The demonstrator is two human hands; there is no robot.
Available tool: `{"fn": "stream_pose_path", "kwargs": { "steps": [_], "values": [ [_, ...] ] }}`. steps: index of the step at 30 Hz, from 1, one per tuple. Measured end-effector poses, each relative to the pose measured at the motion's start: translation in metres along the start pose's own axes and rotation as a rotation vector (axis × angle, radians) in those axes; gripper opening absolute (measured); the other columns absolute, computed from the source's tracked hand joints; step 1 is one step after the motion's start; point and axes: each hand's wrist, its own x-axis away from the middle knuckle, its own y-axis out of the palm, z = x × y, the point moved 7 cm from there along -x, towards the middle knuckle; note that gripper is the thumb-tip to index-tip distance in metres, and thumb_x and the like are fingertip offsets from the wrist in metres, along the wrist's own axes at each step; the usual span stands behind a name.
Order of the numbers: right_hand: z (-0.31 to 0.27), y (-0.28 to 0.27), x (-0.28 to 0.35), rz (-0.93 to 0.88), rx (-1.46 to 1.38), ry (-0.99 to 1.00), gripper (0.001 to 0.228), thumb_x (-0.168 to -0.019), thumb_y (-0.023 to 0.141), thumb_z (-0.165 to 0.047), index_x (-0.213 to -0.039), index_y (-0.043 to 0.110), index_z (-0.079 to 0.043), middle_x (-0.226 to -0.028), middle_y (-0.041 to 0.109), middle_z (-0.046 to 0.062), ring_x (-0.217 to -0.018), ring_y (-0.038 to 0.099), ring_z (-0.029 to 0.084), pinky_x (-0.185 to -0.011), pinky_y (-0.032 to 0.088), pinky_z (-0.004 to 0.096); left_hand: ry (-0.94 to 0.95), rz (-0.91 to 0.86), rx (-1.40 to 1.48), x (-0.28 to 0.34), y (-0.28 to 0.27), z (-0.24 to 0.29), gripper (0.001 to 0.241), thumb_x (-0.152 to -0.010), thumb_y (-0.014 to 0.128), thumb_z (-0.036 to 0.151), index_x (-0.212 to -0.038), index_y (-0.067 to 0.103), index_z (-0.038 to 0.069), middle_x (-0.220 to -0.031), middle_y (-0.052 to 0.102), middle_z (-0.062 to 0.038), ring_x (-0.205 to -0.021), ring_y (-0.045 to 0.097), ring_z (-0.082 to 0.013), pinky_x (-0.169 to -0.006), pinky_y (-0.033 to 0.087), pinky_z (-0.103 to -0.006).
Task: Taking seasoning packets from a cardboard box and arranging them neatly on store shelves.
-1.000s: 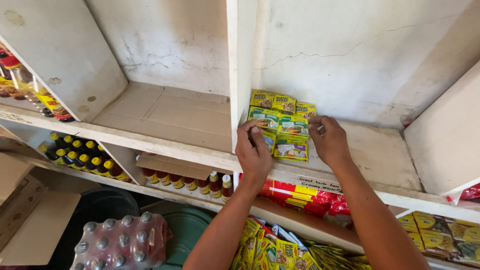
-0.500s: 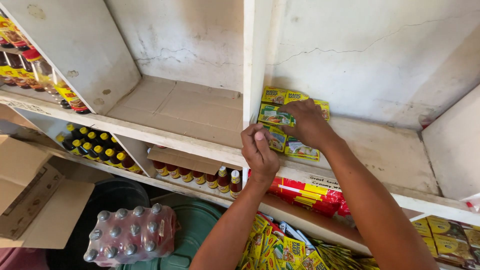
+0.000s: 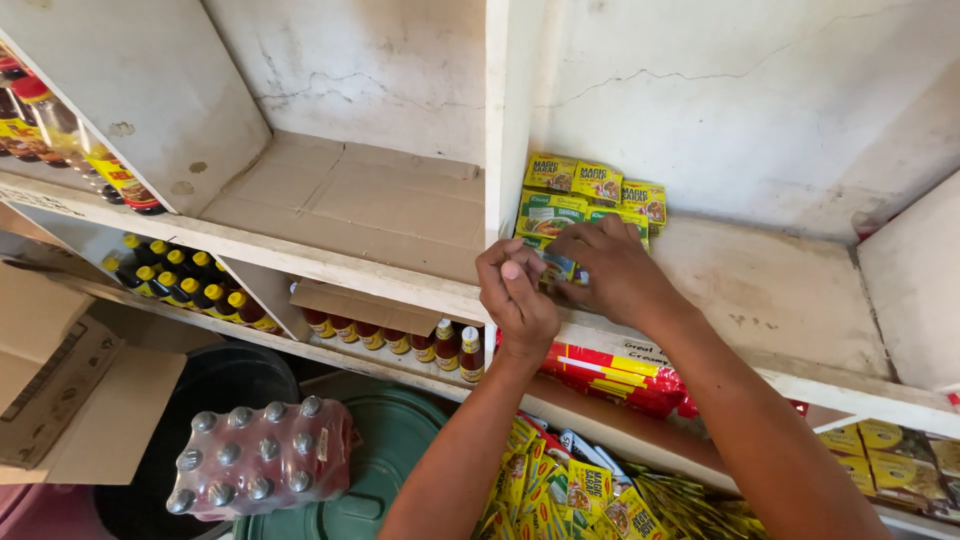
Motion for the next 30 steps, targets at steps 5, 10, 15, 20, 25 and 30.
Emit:
{"fn": "stream_pose_path", "kwargs": {
  "steps": [5,10,15,20,25,30],
  "values": [
    [-0.002,0.000,-0.003,0.007,0.059,-0.054,0.044,-0.070,0.084,-0.023,-0.113,0.074,-0.019,-0.126,0.064,0.003,-0.112,0.050,0.029,-0.101,0.038,0.044,0.011,0.007,-0.019,-0.003,0.001,0.002,0.036,-0.114,0.040,0.034,-0.123,0.050,0.000,-0.089,0.057,-0.005,-0.079,0.051,-0.0092,-0.067,0.043,-0.0220],
    [0.001,-0.010,-0.009,0.098,0.021,-0.070,0.041,-0.078,0.081,-0.025,-0.118,0.075,-0.019,-0.122,0.063,0.006,-0.111,0.051,0.031,-0.100,0.040,0.044,0.027,-0.004,-0.017,-0.002,0.001,0.003,0.036,-0.115,0.040,0.033,-0.124,0.050,0.000,-0.090,0.056,-0.005,-0.082,0.051,-0.0102,-0.071,0.045,-0.0231],
    [0.027,-0.004,-0.025,0.149,0.083,0.014,0.033,-0.088,0.078,-0.028,-0.118,0.073,-0.015,-0.118,0.065,0.006,-0.109,0.052,0.032,-0.099,0.044,0.045,0.046,-0.022,-0.016,-0.003,0.003,0.003,0.036,-0.117,0.040,0.032,-0.125,0.050,-0.001,-0.091,0.056,-0.005,-0.084,0.052,-0.0116,-0.077,0.047,-0.0249],
    [0.035,0.004,-0.032,0.141,0.150,0.026,0.034,-0.088,0.076,-0.030,-0.117,0.073,-0.013,-0.118,0.065,0.011,-0.115,0.053,0.033,-0.098,0.043,0.048,0.031,-0.008,0.028,-0.001,0.002,0.000,0.035,-0.115,0.041,0.031,-0.125,0.049,-0.002,-0.091,0.057,-0.007,-0.083,0.052,-0.0117,-0.076,0.047,-0.0245],
    [0.029,0.001,-0.031,0.122,0.117,0.050,0.032,-0.088,0.077,-0.036,-0.112,0.074,-0.015,-0.116,0.065,0.009,-0.116,0.052,0.033,-0.099,0.041,0.049,0.049,-0.008,-0.019,-0.003,0.003,0.005,0.036,-0.115,0.041,0.032,-0.124,0.050,-0.002,-0.089,0.057,-0.007,-0.082,0.053,-0.0121,-0.076,0.048,-0.0253],
    [0.029,0.003,-0.032,0.124,0.112,0.075,0.034,-0.087,0.078,-0.035,-0.113,0.074,-0.014,-0.118,0.063,0.010,-0.118,0.051,0.033,-0.099,0.041,0.050,0.062,-0.022,-0.062,-0.002,0.003,0.007,0.037,-0.115,0.041,0.033,-0.123,0.050,-0.002,-0.087,0.057,-0.006,-0.081,0.054,-0.0122,-0.076,0.049,-0.0255]
  ]
}}
